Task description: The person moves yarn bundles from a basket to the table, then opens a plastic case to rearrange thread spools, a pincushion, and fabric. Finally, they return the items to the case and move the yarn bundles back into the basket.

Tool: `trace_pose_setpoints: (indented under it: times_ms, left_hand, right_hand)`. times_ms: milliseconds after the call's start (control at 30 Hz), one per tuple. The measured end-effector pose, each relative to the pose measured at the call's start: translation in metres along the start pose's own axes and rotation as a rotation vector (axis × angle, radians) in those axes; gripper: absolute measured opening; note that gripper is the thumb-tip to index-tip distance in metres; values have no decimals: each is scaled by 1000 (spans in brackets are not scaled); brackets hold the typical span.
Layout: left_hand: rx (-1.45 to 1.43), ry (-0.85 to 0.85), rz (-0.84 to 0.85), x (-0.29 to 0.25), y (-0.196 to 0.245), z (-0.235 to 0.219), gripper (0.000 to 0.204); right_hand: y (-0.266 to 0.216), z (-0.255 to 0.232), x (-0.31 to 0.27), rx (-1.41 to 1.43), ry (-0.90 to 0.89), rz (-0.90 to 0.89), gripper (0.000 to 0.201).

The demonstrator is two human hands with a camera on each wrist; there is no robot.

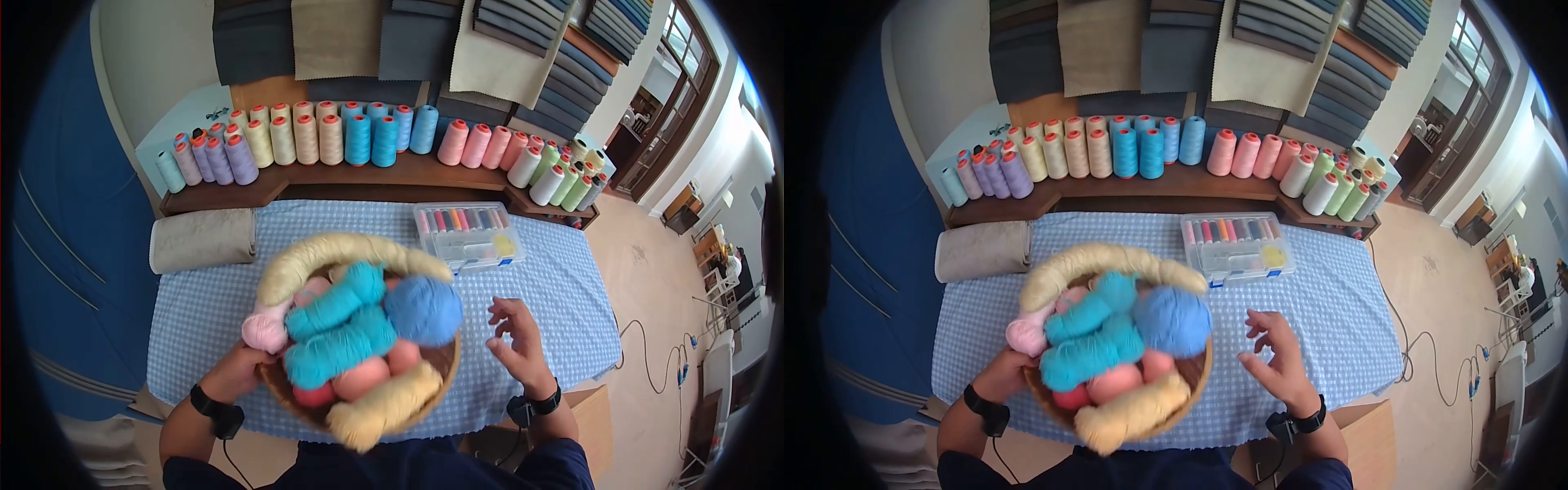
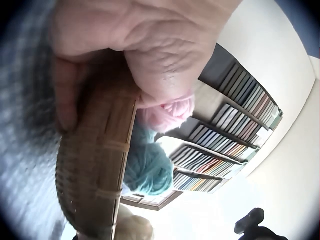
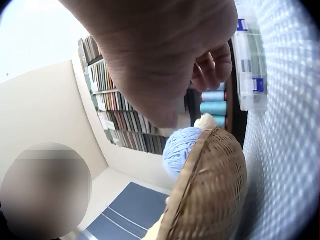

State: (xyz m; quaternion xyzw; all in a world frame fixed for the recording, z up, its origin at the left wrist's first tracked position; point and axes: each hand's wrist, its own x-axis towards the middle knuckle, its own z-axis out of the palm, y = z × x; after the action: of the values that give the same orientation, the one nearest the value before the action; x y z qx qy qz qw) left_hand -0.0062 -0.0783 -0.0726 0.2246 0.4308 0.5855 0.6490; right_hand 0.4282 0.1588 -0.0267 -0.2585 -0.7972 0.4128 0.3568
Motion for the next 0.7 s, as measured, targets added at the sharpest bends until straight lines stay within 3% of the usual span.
trace_pose_setpoints:
  times_ms: [33,67,133,200,267,300,333,400,467,533,600,667,700]
  left_hand:
    - [17,-39,-13,-7,12,20,74]
    - [60,-83,-16,-8,20,32,73]
    - [108,-123,-36,-6,18,32,70]
    - [135,-174,-80,-4,10,15,72]
    - [169,-233,-119,0,6,-8,74]
    - [266,-241,-158,2,6,-21,70]
    - [362,-248,-198,3,5,-27,67]
    - [362,-239,-166,-4,29,-8,73]
    - [793,-372,27,3,66,3,84]
    - [836,-280,92,6,80,-6,90]
    - [867,-176,152,8,91,-8,96]
    - [1201,-271,213,17,112,33,98]
    - [1215,-329,179,22,118,48,99]
  right_hand:
    - [-3,-1,1,-48,-65,-68,84]
    - [-11,0,5,-46,-66,-68,84]
    - [-33,9,12,-225,-208,-470,91]
    - [-44,19,15,-195,-254,-506,88]
    - [-56,19,27,-190,-447,-546,76]
    - [-47,20,29,-179,-387,-572,70]
    - [-42,21,31,-182,-387,-571,70]
    - [-35,22,38,-241,-208,-274,59]
    - [-34,22,50,-255,-199,-205,47]
    - [-32,26,59,-292,-294,74,47]
    - [-19,35,64,-322,-339,90,50]
    - [-8,41,69,-459,-356,-3,50]
    - [-5,43,72,-463,-367,-7,50]
